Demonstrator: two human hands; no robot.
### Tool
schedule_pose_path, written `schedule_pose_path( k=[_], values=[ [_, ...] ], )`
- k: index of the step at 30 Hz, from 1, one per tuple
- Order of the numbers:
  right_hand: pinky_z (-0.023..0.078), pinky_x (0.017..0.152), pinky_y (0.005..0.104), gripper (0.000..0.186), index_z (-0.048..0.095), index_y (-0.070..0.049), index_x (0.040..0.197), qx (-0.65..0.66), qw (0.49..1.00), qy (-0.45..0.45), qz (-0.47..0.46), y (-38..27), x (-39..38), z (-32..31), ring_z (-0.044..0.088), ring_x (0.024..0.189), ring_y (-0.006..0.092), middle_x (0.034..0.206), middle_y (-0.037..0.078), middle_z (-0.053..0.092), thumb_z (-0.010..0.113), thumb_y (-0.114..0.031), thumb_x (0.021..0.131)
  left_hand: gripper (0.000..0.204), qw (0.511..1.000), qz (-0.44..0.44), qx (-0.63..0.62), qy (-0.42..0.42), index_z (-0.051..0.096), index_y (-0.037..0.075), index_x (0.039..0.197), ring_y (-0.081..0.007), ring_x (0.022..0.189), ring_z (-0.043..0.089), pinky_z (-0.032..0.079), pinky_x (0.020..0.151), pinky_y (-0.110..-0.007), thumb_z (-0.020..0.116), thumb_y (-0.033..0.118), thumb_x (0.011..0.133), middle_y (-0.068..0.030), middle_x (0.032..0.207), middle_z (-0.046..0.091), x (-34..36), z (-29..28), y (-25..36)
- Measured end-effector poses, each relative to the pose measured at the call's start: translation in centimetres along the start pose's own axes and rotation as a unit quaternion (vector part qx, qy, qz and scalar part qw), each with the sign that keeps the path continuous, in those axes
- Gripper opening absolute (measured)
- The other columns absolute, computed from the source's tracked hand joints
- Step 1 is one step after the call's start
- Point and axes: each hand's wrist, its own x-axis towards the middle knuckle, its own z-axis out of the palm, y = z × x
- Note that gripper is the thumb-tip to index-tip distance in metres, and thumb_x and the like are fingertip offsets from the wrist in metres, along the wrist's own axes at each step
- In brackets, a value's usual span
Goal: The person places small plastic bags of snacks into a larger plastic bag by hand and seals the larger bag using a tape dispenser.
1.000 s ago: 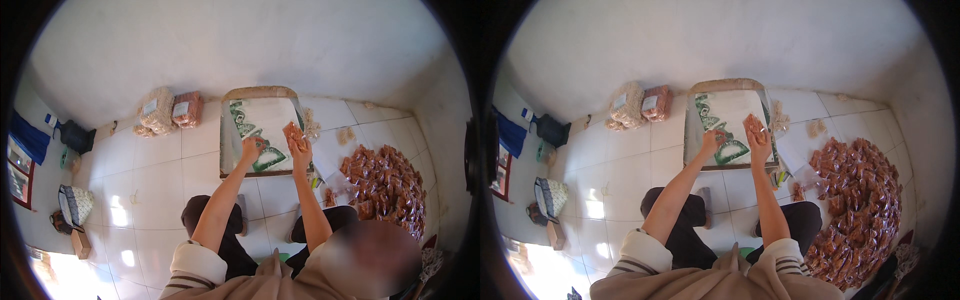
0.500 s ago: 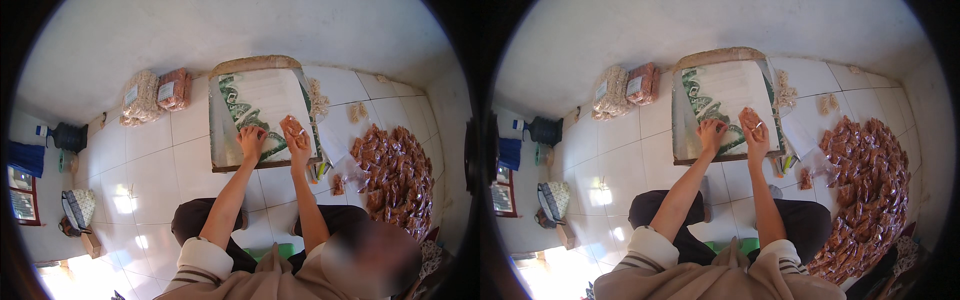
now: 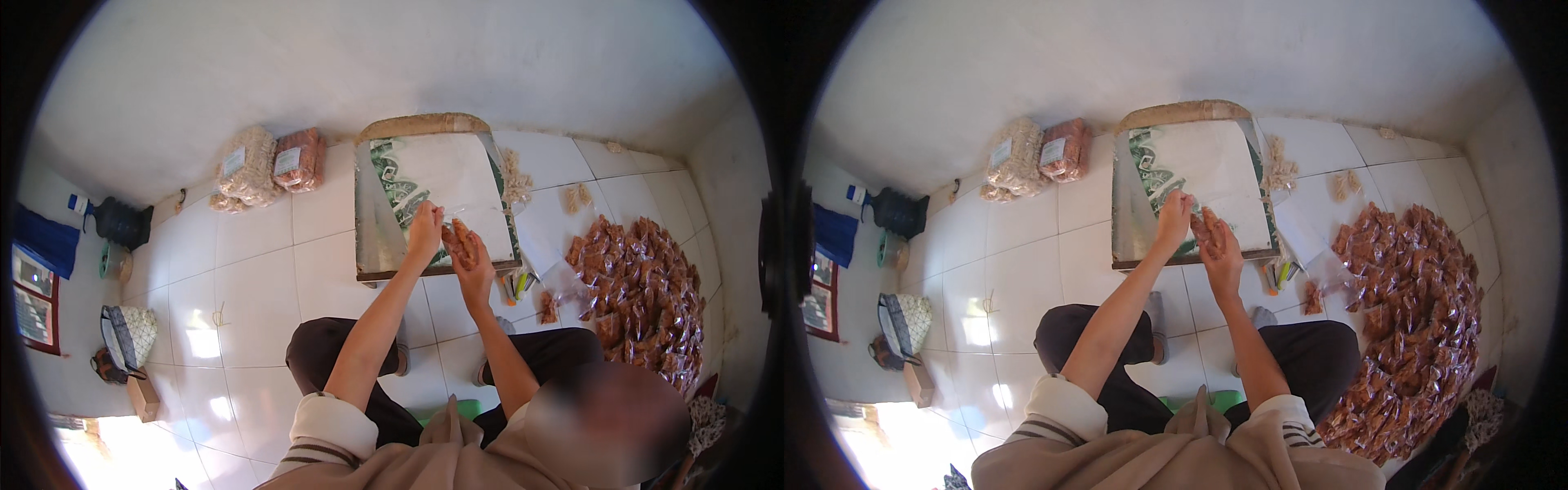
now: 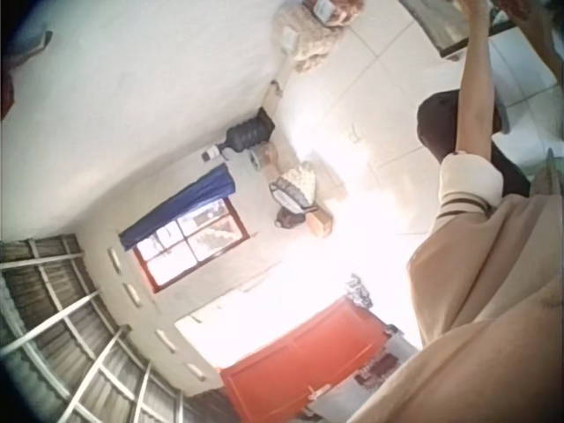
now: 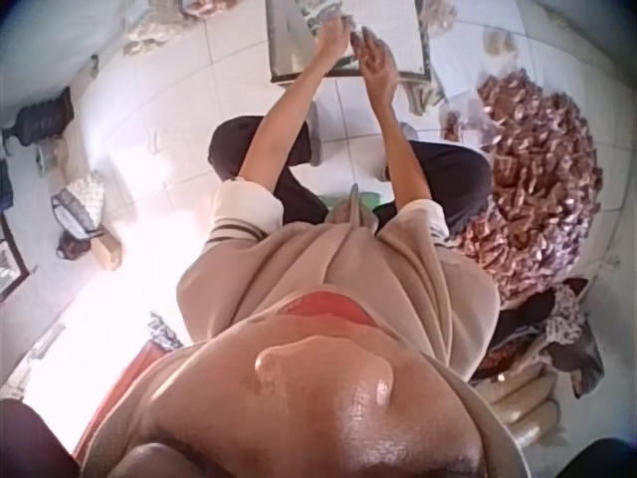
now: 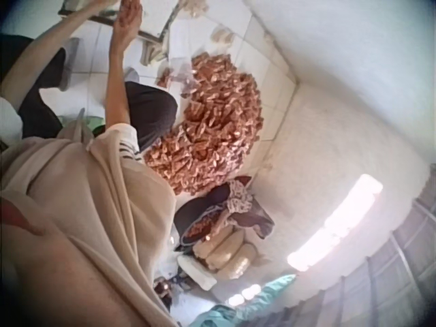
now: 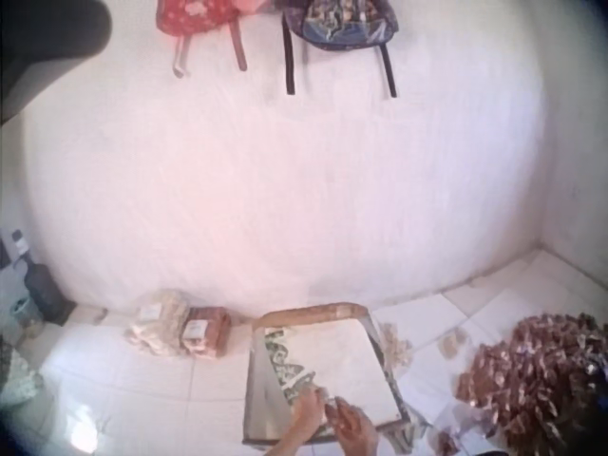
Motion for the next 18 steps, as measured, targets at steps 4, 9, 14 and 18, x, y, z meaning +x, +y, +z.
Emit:
schedule_pose_path(
  k=[4,9,14,18],
  values=[
    [0.049,0.073,0.026,0.042,0.056,0.003,0.11,0.037,0.986,0.017,0.164,-1.9,1.7,-0.6,0.061,0.088,0.0167,0.098,0.01,0.063,0.069,-0.014,0.075,0.01,0.996,0.093,-0.009,0.004,0.049,0.003,0.095,-0.0296,0.083,0.058,0.046,0.071,-0.038,0.049,0.011,0.089,-0.013,0.093,0.057,-1.5,-1.8,3.0],
    [0.048,0.072,0.0233,0.025,0.059,-0.002,0.105,0.4,0.868,-0.028,0.293,-0.2,2.9,-0.1,0.059,0.079,0.0106,0.09,0.003,0.062,0.06,-0.017,0.084,0.016,0.987,0.156,-0.043,-0.019,0.05,0.004,0.103,-0.0278,0.088,0.057,0.045,0.077,-0.036,0.049,0.009,0.088,-0.0103,0.099,0.057,-3.0,-2.6,5.2],
    [0.045,0.063,0.0176,0.026,0.056,-0.002,0.107,0.524,0.781,-0.063,0.336,-1.8,2.4,1.5,0.049,0.062,0.0053,0.073,-0.003,0.053,0.055,-0.018,0.087,0.019,0.985,0.126,-0.103,-0.064,0.055,0.004,0.102,-0.0264,0.102,0.051,0.041,0.087,-0.033,0.055,0.011,0.085,-0.01,0.106,0.056,-2.9,-4.2,4.8],
    [0.042,0.061,0.0188,0.03,0.053,-0.003,0.113,0.551,0.766,-0.073,0.324,-3.2,2.0,2.0,0.045,0.062,0.004,0.075,-0.006,0.052,0.054,-0.018,0.088,0.04,0.999,0.004,-0.04,0.02,0.052,0.005,0.113,-0.0266,0.113,0.043,0.039,0.089,-0.035,0.066,0.018,0.077,-0.0096,0.11,0.054,-3.0,-4.2,4.3]
  ],
)
